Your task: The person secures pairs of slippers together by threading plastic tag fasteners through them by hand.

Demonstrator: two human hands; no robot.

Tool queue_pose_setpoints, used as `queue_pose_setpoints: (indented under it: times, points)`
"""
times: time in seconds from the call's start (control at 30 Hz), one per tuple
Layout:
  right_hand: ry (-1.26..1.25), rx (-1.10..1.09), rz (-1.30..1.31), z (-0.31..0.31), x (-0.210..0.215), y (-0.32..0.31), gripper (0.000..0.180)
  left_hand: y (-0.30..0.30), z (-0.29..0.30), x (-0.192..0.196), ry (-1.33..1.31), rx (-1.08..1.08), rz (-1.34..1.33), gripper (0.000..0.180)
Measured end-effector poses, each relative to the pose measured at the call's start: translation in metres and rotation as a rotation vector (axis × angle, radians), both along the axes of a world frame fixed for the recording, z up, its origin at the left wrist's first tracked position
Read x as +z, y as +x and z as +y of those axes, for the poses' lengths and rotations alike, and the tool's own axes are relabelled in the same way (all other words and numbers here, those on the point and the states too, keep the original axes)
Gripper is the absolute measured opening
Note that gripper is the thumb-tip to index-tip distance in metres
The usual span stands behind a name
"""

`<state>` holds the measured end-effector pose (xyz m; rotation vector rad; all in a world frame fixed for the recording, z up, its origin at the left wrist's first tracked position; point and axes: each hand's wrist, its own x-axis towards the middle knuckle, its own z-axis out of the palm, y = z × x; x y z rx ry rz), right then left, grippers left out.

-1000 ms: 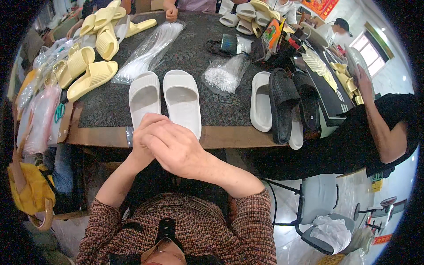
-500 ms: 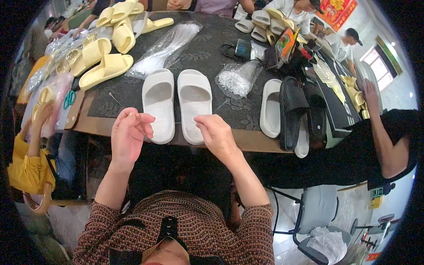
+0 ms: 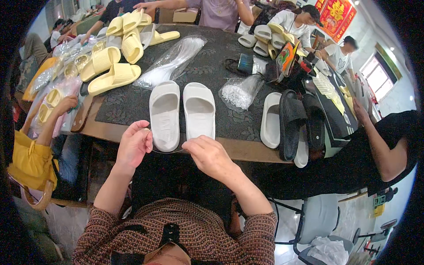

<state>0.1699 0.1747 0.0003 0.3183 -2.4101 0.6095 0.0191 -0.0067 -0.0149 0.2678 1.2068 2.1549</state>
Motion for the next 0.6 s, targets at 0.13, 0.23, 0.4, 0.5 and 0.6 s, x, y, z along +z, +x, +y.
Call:
queue_pose_setpoints:
  times: [0.13, 0.23, 0.4, 0.5, 0.6]
  points:
    - [0.025, 0.052, -0.087, 0.0, -0.005, -0.003, 0.02, -0.003, -0.003, -0.005, -0.021, -0.021, 0.048, 0.009]
    - [0.024, 0.108, -0.074, -0.004, -0.006, -0.011, 0.02, -0.006, -0.007, -0.008, -0.068, -0.054, 0.089, 0.011]
    - [0.071, 0.163, -0.126, -0.002, -0.006, -0.023, 0.02, -0.012, -0.005, -0.013, -0.179, -0.099, 0.198, 0.014]
    - [0.1, 0.181, -0.167, 0.008, -0.009, -0.034, 0.019, -0.019, 0.0, -0.013, -0.225, -0.141, 0.261, 0.015]
    - [0.094, 0.192, -0.144, 0.023, -0.014, -0.046, 0.018, -0.025, 0.009, -0.009, -0.31, -0.16, 0.312, 0.021]
